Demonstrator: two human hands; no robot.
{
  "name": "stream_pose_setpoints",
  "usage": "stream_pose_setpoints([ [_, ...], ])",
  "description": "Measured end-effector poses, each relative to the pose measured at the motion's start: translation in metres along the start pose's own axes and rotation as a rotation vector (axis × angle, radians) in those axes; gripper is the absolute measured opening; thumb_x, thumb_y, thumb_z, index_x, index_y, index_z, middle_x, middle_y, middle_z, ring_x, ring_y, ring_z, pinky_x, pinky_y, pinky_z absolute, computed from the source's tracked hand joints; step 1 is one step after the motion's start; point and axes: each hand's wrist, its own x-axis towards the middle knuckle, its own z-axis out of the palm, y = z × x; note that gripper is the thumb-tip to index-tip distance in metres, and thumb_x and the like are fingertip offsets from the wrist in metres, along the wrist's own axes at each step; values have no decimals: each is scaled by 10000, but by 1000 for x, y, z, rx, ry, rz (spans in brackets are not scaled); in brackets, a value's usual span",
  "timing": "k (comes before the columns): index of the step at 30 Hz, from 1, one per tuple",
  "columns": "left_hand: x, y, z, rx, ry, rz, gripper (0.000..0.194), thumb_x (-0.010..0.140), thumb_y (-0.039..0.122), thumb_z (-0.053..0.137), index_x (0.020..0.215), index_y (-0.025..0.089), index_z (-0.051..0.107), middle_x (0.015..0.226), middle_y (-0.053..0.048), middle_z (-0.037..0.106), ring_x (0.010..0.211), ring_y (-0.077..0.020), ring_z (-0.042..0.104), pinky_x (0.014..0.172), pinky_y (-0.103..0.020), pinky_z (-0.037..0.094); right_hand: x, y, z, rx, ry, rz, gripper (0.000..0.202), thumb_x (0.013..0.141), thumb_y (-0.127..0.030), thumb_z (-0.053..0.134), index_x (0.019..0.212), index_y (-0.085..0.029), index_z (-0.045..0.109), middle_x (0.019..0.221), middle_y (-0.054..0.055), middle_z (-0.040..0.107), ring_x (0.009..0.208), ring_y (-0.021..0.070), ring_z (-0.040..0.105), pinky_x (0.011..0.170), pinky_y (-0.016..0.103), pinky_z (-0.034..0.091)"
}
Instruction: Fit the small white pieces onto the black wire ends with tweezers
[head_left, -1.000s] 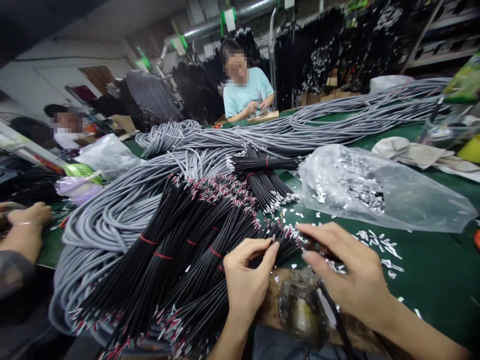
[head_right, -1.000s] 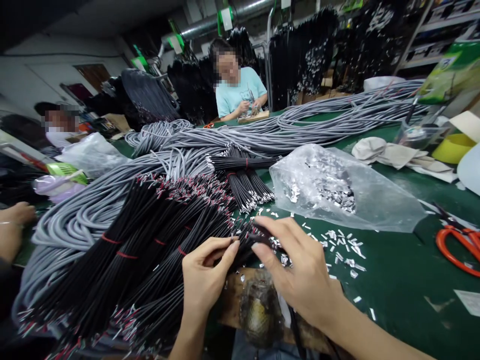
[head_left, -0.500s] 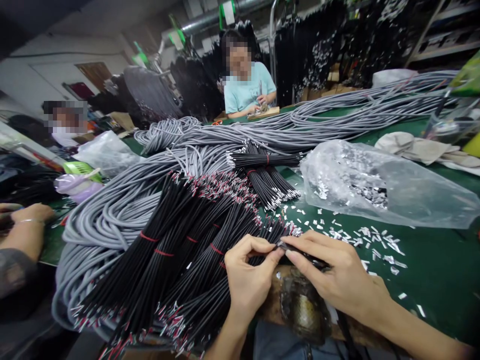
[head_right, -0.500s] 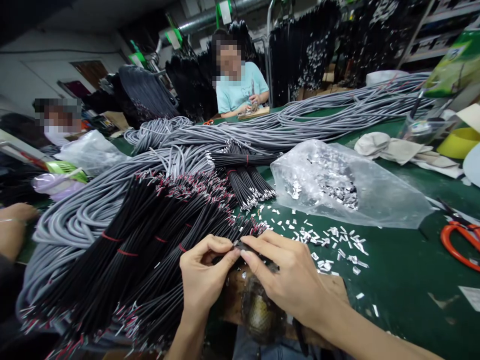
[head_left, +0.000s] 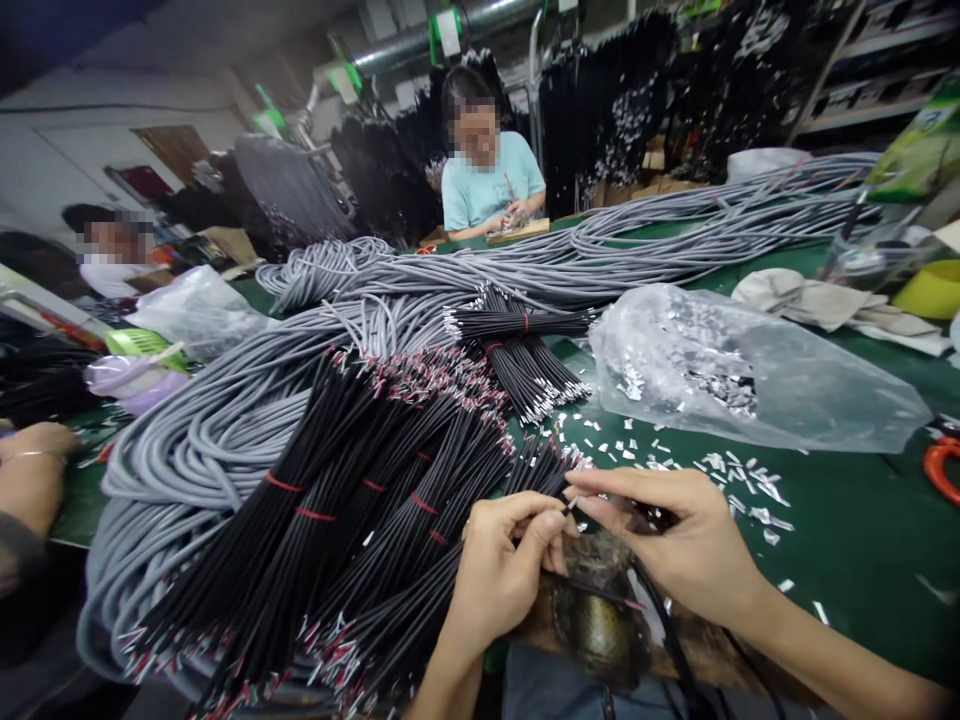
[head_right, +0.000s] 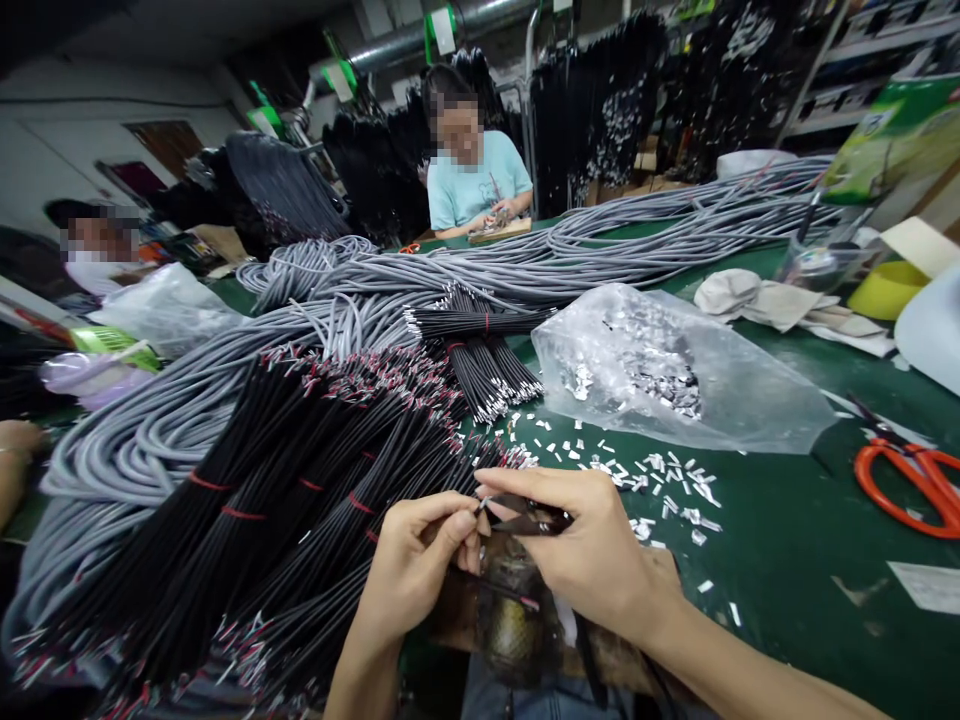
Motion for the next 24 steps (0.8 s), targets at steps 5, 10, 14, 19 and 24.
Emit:
stream_pose_setpoints([
  [5, 3, 4, 3, 8, 12, -48, 208, 807, 265, 545, 688, 110, 616, 502, 8, 525, 437, -91, 509, 452, -190, 400, -2, -1, 1, -103, 50, -145, 254, 703, -144, 655, 953, -183, 663, 831, 37, 704, 691, 154, 653, 597, 237, 528],
  [10, 5, 6, 6, 59, 124, -20, 160, 704, 181, 638, 593, 132, 533, 586, 9, 539, 526, -96, 542, 498, -181, 439, -3, -7, 6, -191, 56, -181, 277, 721, -14, 544, 942, -154, 635, 830, 35, 672, 718, 123, 627, 630, 216, 493],
  [14, 7, 1, 8, 30, 259, -22, 197, 698, 200, 660, 602, 146, 497, 575, 20, 528, 509, -105, 557, 491, -197, 461, -2, -11, 6, -182, 61, -203, 304, 711, 2, 519, 938, -168, 630, 832, 20, 666, 729, 115, 619, 649, 210, 491],
  [19, -1, -7, 3, 218, 444, 123, 125, 747, 276, 635, 714, 167, 583, 669, -9, 600, 635, -155, 622, 612, -271, 514, 4, -13, -16, -240, 226, -230, 220, 723, -63, 591, 868, -215, 658, 771, -22, 671, 633, 91, 605, 561, 182, 481],
  [24, -22, -11, -12, 863, 297, 97, 426, 699, 304, 686, 1102, 217, 580, 1036, -86, 613, 995, -269, 563, 857, -429, 461, 6, -4, -32, -343, 291, -226, 129, 700, -119, 656, 799, -197, 685, 911, 27, 678, 786, 145, 631, 710, 252, 493],
])
